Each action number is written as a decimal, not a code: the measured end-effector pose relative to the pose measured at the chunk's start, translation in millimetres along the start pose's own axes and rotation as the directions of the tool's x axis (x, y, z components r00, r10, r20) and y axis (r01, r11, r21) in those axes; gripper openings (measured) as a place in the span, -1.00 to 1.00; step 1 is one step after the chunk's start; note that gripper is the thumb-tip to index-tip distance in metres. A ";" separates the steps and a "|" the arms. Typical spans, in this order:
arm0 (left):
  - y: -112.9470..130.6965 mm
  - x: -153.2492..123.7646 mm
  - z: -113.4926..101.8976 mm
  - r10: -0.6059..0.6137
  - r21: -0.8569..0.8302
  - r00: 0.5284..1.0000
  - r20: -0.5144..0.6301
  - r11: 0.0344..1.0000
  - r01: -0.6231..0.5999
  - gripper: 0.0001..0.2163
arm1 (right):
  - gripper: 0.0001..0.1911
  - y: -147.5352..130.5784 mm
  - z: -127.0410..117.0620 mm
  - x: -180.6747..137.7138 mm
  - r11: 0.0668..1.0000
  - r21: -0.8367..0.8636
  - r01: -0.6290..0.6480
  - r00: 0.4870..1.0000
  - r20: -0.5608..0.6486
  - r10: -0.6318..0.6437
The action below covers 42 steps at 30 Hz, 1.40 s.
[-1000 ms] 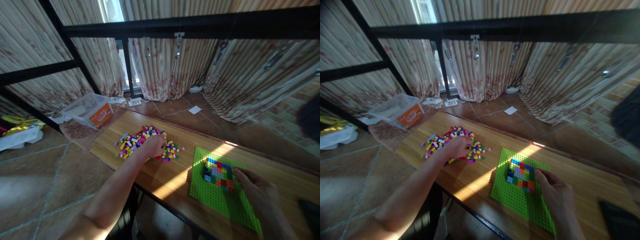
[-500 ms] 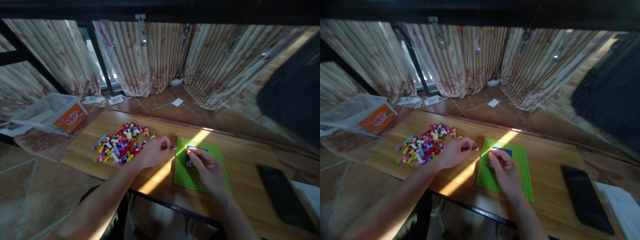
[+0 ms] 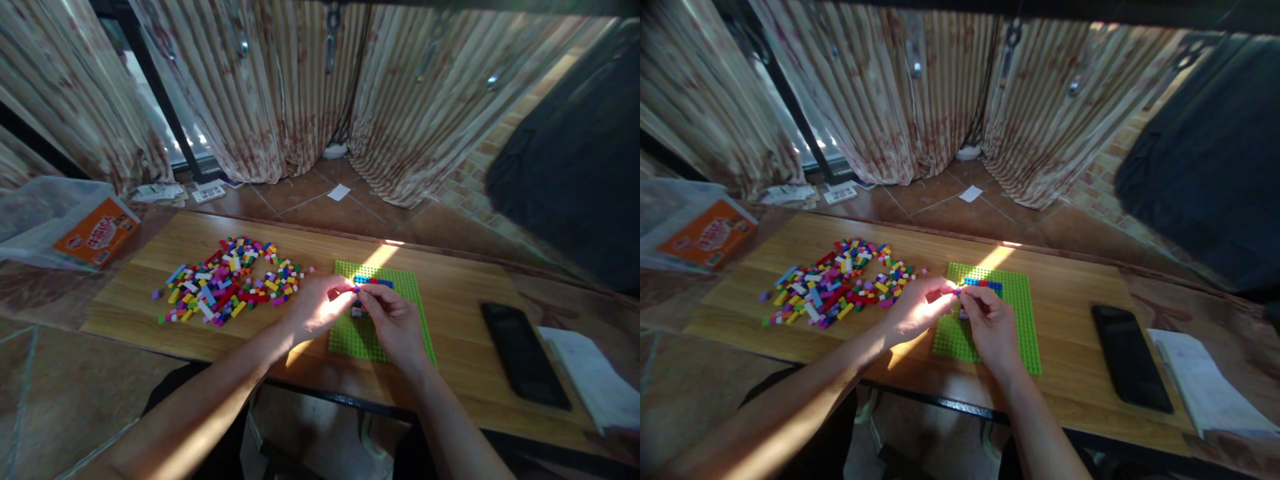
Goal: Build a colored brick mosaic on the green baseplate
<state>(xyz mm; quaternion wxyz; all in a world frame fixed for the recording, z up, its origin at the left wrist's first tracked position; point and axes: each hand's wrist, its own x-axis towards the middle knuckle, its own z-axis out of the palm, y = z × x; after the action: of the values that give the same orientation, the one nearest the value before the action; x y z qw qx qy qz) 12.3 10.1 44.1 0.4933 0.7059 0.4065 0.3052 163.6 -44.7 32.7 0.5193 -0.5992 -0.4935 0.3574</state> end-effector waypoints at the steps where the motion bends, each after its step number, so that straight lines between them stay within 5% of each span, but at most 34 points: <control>1: 0.6 -0.2 0.7 0.002 0.020 1.000 0.006 1.000 -0.003 -0.82 | -0.80 0.2 -0.7 -0.1 1.000 -0.021 0.010 1.000 -0.001 -0.010; 14: -7.9 -1.3 11.5 -0.030 0.051 0.998 -0.051 0.998 0.033 -0.79 | -0.83 -0.3 -14.4 0.1 0.872 -0.403 0.278 0.946 -0.043 -0.321; 19: -20.6 5.1 6.9 -0.100 -0.096 0.993 -0.066 0.991 0.094 -0.82 | -0.81 3.6 -49.0 11.0 0.873 -0.437 0.217 0.941 -0.145 -0.306; 23: -25.0 9.4 3.1 -0.097 -0.178 0.993 -0.073 0.981 0.082 -0.84 | -0.81 7.5 -66.1 11.9 0.851 -0.474 0.227 0.965 -0.007 -0.261; 35: -33.2 11.6 3.1 -0.076 -0.140 0.996 -0.055 0.988 0.067 -0.83 | -0.85 17.7 -73.5 9.3 0.828 -0.512 0.230 0.972 0.166 -0.168; 42: -32.8 10.9 3.5 -0.083 -0.134 0.995 -0.063 0.988 0.074 -0.82 | -0.86 24.0 -68.8 9.1 0.832 -0.521 0.190 0.982 0.115 -0.152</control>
<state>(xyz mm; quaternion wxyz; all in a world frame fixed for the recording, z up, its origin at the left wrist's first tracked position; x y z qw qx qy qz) 11.5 24.0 12.3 0.5362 0.6446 0.4295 0.3354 236.0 -53.8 24.1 0.3468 -0.6599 -0.6418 0.1801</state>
